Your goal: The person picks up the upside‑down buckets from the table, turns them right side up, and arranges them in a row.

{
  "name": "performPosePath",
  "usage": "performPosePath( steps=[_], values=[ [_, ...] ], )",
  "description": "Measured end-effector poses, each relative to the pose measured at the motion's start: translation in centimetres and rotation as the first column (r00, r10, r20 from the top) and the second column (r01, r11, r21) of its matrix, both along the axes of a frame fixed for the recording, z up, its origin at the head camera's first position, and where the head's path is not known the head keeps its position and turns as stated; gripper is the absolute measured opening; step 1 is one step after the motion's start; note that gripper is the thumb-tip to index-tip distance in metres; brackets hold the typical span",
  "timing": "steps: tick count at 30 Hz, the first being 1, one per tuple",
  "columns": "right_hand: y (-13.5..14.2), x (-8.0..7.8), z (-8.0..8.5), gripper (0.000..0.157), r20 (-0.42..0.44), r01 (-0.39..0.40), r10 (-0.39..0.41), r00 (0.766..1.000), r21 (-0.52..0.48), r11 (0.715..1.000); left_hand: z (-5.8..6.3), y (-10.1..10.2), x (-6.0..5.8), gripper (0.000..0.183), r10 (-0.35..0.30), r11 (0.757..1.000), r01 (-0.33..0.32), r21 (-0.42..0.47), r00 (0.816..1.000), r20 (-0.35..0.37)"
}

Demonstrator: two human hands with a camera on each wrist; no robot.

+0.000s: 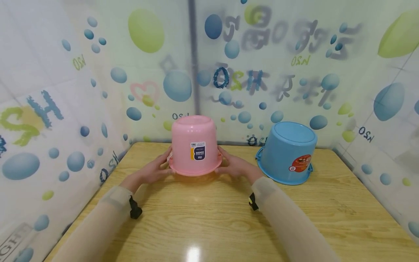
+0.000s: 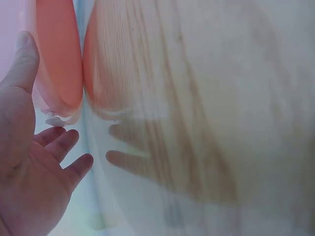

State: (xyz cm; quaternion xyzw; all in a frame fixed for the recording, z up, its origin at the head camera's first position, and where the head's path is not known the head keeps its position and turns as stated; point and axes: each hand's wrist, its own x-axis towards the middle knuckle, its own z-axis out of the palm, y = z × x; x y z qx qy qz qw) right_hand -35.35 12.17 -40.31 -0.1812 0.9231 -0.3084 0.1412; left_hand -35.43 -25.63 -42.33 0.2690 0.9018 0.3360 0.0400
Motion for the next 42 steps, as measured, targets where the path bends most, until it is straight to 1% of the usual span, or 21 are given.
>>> performPosePath(
  steps=[4,7,9,13,16,20,23,25,28,29,33,38,42],
  values=[
    [0.3,0.5,0.2,0.097,0.01,0.014,-0.014,1.0,-0.018,1.0,0.4,0.0,0.6,0.092,0.022,1.0,-0.023,0.018,0.999,0.023],
    [0.6,0.8,0.4,0.096,0.014,0.022,-0.022,1.0,-0.04,0.999,0.7,0.2,0.9,0.087,0.034,0.998,-0.036,0.047,0.999,0.037],
    [0.8,0.9,0.4,0.098,0.003,0.015,-0.014,1.0,-0.057,0.998,0.9,0.4,1.0,0.083,0.037,0.997,-0.039,0.062,0.999,0.024],
    [1.1,1.1,0.4,0.1,-0.016,-0.008,0.006,1.0,-0.072,0.997,1.2,0.6,1.3,0.077,0.033,0.994,-0.03,0.108,0.999,-0.027],
    [1.3,1.3,0.3,0.1,-0.038,-0.036,0.033,0.999,-0.087,0.996,1.5,0.8,1.5,0.073,0.01,0.989,0.0,0.149,0.998,-0.068],
    [1.6,1.8,0.2,0.1,-0.062,-0.061,0.054,0.997,-0.12,0.991,1.9,1.2,1.7,0.07,0.003,0.983,0.012,0.186,0.997,-0.077],
    [1.7,2.1,0.3,0.099,-0.067,-0.061,0.052,0.996,-0.146,0.987,2.3,1.5,1.9,0.068,0.026,0.98,-0.015,0.197,0.998,-0.054],
    [1.8,2.4,0.4,0.098,-0.078,-0.07,0.058,0.995,-0.166,0.984,2.7,1.6,2.2,0.066,0.059,0.981,-0.053,0.188,0.998,-0.027],
    [1.9,2.6,0.7,0.098,-0.108,-0.086,0.065,0.992,-0.207,0.974,3.2,1.7,2.6,0.063,0.09,0.978,-0.089,0.188,0.996,0.007],
    [1.9,2.7,0.8,0.098,-0.12,-0.091,0.065,0.991,-0.22,0.971,3.4,1.7,2.7,0.062,0.098,0.976,-0.1,0.196,0.995,0.019],
    [1.8,2.7,1.4,0.097,-0.161,-0.124,0.081,0.984,-0.274,0.954,3.8,1.5,2.9,0.058,0.09,0.961,-0.091,0.26,0.996,0.019],
    [1.7,2.7,1.9,0.099,-0.208,-0.165,0.104,0.973,-0.305,0.938,4.4,1.4,3.2,0.056,0.099,0.941,-0.099,0.324,0.995,0.017],
    [1.7,2.7,2.3,0.099,-0.253,-0.175,0.089,0.963,-0.343,0.923,5.3,1.5,3.2,0.059,0.069,0.927,-0.064,0.37,0.998,0.002]
  ],
)
